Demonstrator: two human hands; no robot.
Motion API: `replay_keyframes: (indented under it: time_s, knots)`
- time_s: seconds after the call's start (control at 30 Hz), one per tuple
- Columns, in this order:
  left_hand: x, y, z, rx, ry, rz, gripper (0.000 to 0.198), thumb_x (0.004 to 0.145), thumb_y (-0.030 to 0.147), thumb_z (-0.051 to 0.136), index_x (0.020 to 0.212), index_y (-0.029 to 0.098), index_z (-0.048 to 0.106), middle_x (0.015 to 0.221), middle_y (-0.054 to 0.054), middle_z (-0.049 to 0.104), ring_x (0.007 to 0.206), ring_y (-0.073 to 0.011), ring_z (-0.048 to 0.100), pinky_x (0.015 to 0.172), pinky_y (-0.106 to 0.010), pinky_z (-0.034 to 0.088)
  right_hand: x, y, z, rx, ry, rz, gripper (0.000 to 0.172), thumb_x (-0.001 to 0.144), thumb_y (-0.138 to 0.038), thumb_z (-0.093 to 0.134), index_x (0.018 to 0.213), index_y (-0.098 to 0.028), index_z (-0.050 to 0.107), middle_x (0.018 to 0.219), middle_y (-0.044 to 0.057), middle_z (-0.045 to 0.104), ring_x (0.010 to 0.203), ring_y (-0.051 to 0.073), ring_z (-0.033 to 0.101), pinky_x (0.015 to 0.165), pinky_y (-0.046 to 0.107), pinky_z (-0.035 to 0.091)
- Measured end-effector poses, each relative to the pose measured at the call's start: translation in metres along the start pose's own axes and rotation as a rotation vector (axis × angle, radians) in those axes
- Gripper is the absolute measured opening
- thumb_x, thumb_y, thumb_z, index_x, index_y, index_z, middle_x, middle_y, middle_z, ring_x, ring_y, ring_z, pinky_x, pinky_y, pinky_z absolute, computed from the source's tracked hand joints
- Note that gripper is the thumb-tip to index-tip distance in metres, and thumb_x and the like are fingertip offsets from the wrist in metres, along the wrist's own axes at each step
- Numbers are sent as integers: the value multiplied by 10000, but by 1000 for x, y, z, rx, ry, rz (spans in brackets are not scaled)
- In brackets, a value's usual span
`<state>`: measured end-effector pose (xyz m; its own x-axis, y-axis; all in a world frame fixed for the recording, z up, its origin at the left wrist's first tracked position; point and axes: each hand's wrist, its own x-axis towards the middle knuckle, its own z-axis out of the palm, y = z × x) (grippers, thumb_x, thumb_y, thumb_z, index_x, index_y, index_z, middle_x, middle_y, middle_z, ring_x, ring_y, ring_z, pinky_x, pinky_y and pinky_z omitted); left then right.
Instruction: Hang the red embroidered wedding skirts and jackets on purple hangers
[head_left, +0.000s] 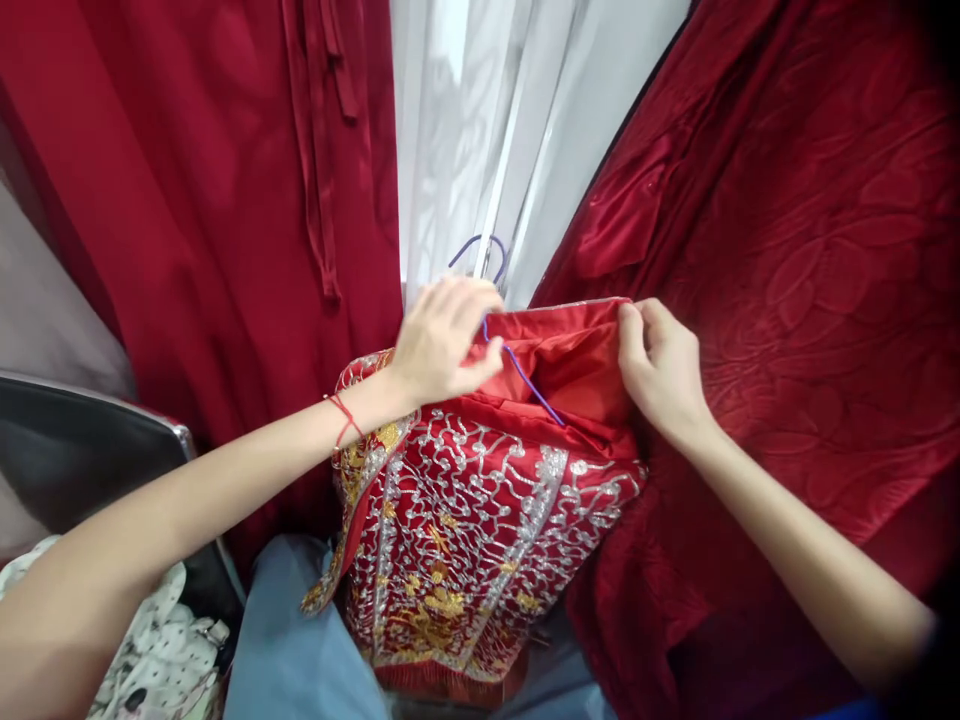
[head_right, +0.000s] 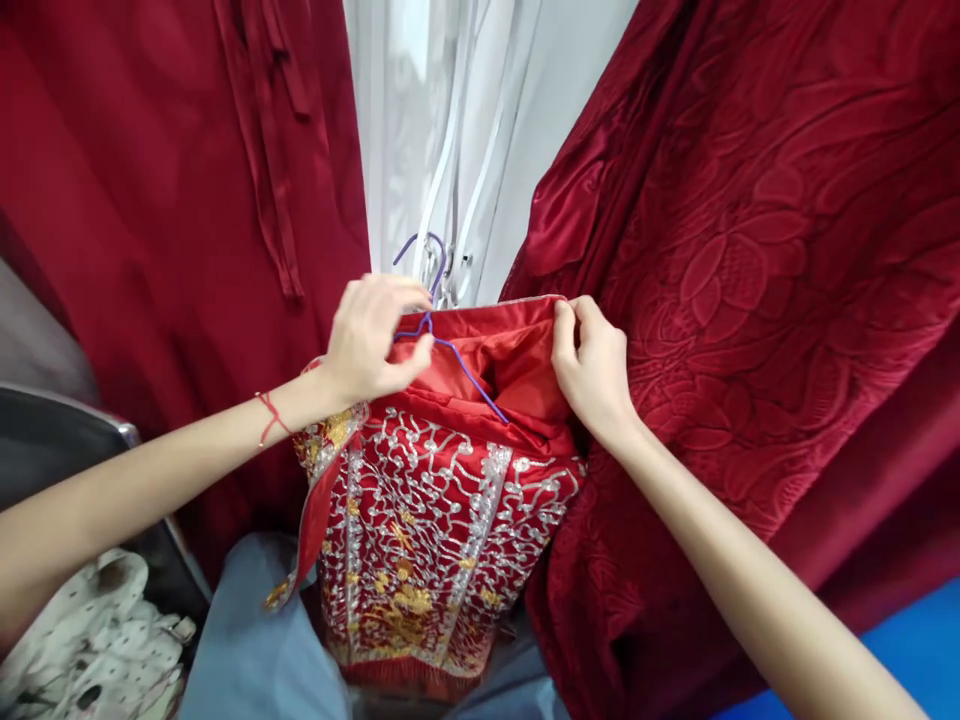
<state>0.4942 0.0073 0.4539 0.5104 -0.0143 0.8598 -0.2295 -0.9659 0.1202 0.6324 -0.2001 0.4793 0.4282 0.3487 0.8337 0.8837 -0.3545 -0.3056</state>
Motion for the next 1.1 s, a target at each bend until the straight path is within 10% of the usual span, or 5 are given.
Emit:
replay_keyframes:
  time_s: [0.27, 0.47, 0.6, 0.9, 1.1]
  knots:
    - [32, 27, 69, 145, -229, 337, 611, 972, 539, 437, 1357, 66, 404, 1323, -216, 591, 1188, -288, 614, 944, -388, 495, -23, 2, 2, 179, -92, 8, 402, 918, -545, 542, 716, -204, 478, 638, -40, 445, 582, 101, 409, 559, 237, 344]
    - [24, 6, 74, 168, -263, 433, 852, 762, 850, 431, 1179, 117, 550, 745, -57, 719, 647, -214, 704, 510, -273, 414, -54, 16, -8, 369, -368, 231, 396, 777, -511, 741, 889, -201, 522, 792, 3, 651, 706, 145, 606, 647, 247, 488]
    - [19, -4, 78, 99, -176, 509, 630, 836, 763, 463, 1031, 198, 662, 584, 16, 672, 530, -141, 648, 472, -242, 313, -76, 23, -19, 419, -509, 378, 386, 800, -537, 702, 874, -180, 577, 838, 57, 700, 755, 187, 657, 671, 282, 537]
    - [21, 6, 74, 75, -108, 346, 497, 987, 559, 411, 826, 193, 706, 538, -4, 641, 481, -121, 576, 481, -253, 254, -102, 16, -10, -105, 196, 108, 180, 889, -365, 630, 897, -185, 632, 683, 0, 642, 530, 93, 543, 542, 203, 432]
    - [16, 5, 71, -28, 8, 183, 460, 1018, 471, 388, 849, 174, 696, 570, -1, 641, 477, -91, 543, 508, -234, 312, -129, 14, -8, 319, -150, 447, 299, 835, -481, 669, 832, -183, 645, 673, 0, 643, 576, 134, 585, 558, 236, 471]
